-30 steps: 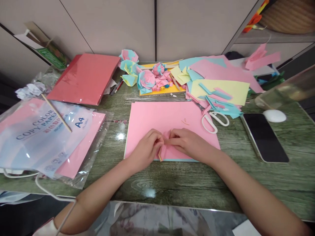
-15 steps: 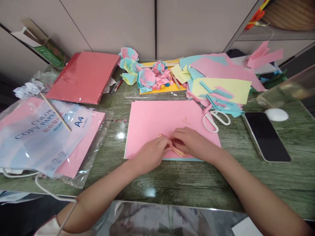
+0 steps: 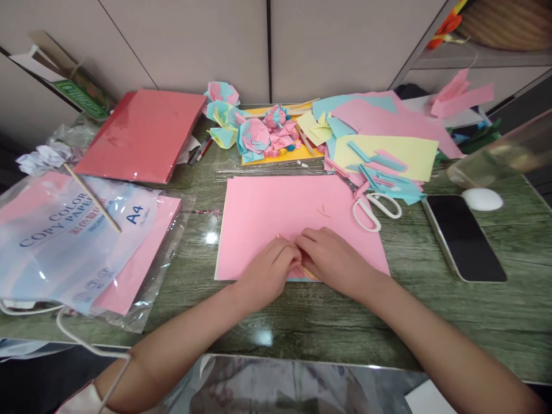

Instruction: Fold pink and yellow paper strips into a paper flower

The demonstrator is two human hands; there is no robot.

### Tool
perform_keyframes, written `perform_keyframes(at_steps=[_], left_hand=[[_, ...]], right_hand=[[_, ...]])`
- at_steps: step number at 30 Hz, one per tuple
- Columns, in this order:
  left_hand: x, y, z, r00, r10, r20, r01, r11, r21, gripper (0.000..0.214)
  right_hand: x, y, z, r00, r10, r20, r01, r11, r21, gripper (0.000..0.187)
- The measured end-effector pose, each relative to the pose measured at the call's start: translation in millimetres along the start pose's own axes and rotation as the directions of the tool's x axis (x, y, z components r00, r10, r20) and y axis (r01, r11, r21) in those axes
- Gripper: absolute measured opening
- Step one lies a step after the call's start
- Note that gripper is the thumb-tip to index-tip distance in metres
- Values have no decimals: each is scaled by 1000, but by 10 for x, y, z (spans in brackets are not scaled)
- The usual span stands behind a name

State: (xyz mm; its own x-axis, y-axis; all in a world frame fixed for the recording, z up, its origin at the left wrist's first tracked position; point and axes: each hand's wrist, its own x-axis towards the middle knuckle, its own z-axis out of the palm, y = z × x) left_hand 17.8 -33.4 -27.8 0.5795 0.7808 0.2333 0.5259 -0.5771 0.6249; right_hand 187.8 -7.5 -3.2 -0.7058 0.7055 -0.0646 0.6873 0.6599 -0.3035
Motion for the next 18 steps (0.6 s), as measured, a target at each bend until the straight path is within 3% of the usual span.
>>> perform_keyframes(at_steps=[6, 8, 13, 18], left_hand=[[1, 9, -37, 980, -197, 18, 197, 980, -10, 21], [16, 29, -52, 971, -237, 22, 238, 971, -33, 21], [64, 77, -57, 952, -305, 17, 305, 947, -98, 16], [71, 75, -41, 937, -344, 58, 348, 932, -99, 15]], right_hand=[[-5, -127, -14, 986, 161, 48, -161, 987, -6, 13], [-3, -199, -59, 985, 149, 85, -145, 988, -54, 15], [-17, -312, -150, 957, 266, 119, -244, 954, -176, 15], [-74, -148, -86, 957, 254, 138, -256, 967, -6, 11]])
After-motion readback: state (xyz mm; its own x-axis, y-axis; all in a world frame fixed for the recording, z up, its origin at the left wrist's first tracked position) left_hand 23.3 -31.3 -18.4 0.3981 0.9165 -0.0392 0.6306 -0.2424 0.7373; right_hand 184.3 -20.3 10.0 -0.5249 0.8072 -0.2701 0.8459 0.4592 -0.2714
